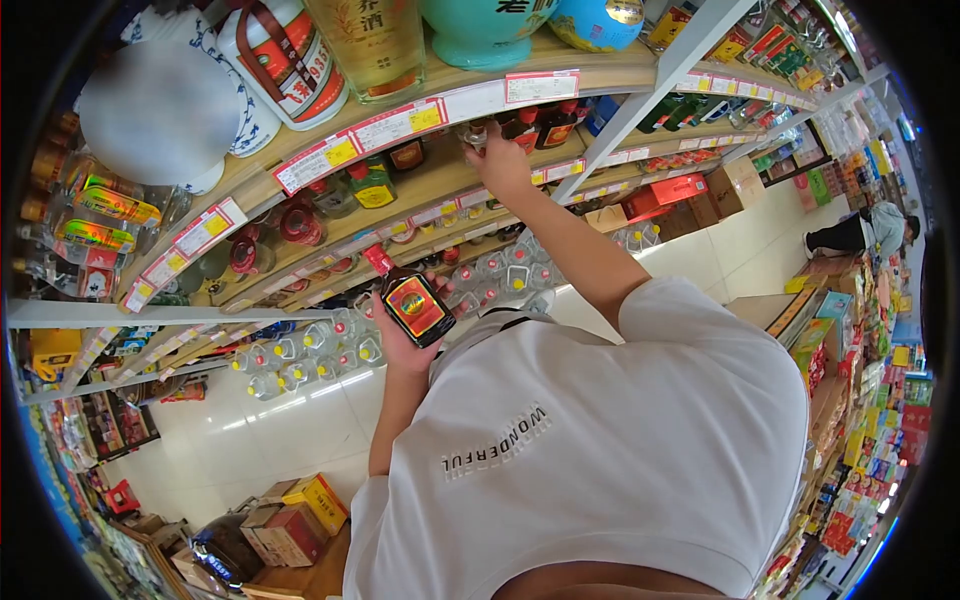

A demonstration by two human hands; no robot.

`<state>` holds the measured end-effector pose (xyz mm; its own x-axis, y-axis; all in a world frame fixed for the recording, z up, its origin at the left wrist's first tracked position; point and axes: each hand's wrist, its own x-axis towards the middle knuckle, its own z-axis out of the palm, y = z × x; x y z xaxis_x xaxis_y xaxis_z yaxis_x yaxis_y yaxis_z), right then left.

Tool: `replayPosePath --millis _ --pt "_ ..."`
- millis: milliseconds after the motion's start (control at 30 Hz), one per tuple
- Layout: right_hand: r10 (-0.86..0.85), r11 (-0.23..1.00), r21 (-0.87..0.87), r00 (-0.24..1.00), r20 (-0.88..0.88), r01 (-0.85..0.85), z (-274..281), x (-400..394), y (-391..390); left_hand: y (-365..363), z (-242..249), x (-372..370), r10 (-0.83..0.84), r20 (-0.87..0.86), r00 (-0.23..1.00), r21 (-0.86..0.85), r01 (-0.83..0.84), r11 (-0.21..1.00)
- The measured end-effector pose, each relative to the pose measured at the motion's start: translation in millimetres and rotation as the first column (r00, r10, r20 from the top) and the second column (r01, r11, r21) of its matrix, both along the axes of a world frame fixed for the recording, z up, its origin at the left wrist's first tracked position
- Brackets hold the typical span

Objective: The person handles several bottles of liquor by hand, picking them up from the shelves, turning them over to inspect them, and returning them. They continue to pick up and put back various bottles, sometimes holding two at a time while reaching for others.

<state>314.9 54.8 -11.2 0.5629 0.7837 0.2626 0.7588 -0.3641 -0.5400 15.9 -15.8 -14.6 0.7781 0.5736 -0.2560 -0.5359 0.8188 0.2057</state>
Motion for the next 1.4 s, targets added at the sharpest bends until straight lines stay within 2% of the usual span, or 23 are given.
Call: replayPosePath --millis 133,267,367,433,533,567,667,800,833,900,1000,1100,1200,1233,1333,1367,1400 --pt "-0.003 1.000 0.009 1.000 -0.012 0.003 -6 3 0 -2 -3 5 -0.036 0.002 0.999 0.006 0.036 0.999" --pt "-0.015 1.000 0.019 0.999 -0.038 0.016 -13 7 1 -3 -4 -5 -0.081 0.106 0.991 -0.072 0.089 0.993" --pt "-0.077 0.996 -0.045 0.994 0.073 0.080 -3 -1 0 -5 2 -20 -0.093 0.056 0.994 -0.081 0.098 0.992" --pt "-0.059 0.998 0.028 0.994 0.088 0.057 -21 4 6 -5 0 -31 -0.097 0.010 0.995 -0.042 0.097 0.994" --pt "-0.070 0.994 0.095 0.995 0.074 0.063 -25 2 8 -3 -6 -52 -0.136 0.078 0.988 -0.053 0.141 0.989" --pt "-0.087 0.991 0.107 0.994 0.067 0.080 -28 2 8 -2 -7 -59 -0.146 0.047 0.988 -0.029 0.147 0.989" --pt "-0.020 0.986 0.164 0.998 0.065 0.009 -22 -3 -3 3 -9 -73 -0.157 0.060 0.986 0.004 0.157 0.988" --pt "-0.027 0.978 0.207 1.000 -0.007 0.028 5 -31 -34 9 -10 -78 -0.187 0.129 0.974 -0.009 0.190 0.982" --pt "-0.017 0.974 0.227 1.000 -0.022 0.022 1 -35 -40 9 -10 -78 -0.187 0.094 0.978 0.017 0.186 0.982" --pt "0.029 0.964 0.266 0.999 -0.029 -0.020 -11 -45 -51 10 -12 -77 -0.200 0.081 0.977 0.010 0.199 0.980" --pt "0.138 0.970 0.196 0.990 0.036 -0.142 -28 -60 -57 17 -16 -73 -0.176 0.115 0.978 0.010 0.176 0.984" --pt "0.231 0.964 0.147 0.971 -0.057 -0.221 -20 -83 -50 23 -10 -70 -0.125 0.153 0.980 0.021 0.123 0.992" --pt "0.341 0.913 0.264 0.937 -0.073 -0.311 -20 -96 -23 23 -3 -67 -0.089 0.211 0.973 -0.010 0.093 0.996" --pt "0.335 0.935 0.170 0.934 -0.124 -0.312 -20 -97 -14 23 -4 -66 -0.087 0.278 0.957 0.006 0.089 0.996" --pt "0.395 0.913 0.218 0.883 -0.252 -0.346 -23 -106 16 18 -2 -64 -0.030 0.255 0.966 0.029 0.023 0.999" --pt "0.411 0.904 0.221 0.886 -0.214 -0.366 -22 -107 25 15 -2 -64 -0.008 0.260 0.965 0.031 0.000 1.000" --pt "0.425 0.902 0.213 0.858 -0.289 -0.376 -22 -109 31 14 -3 -64 0.015 0.265 0.964 0.035 -0.026 0.999"
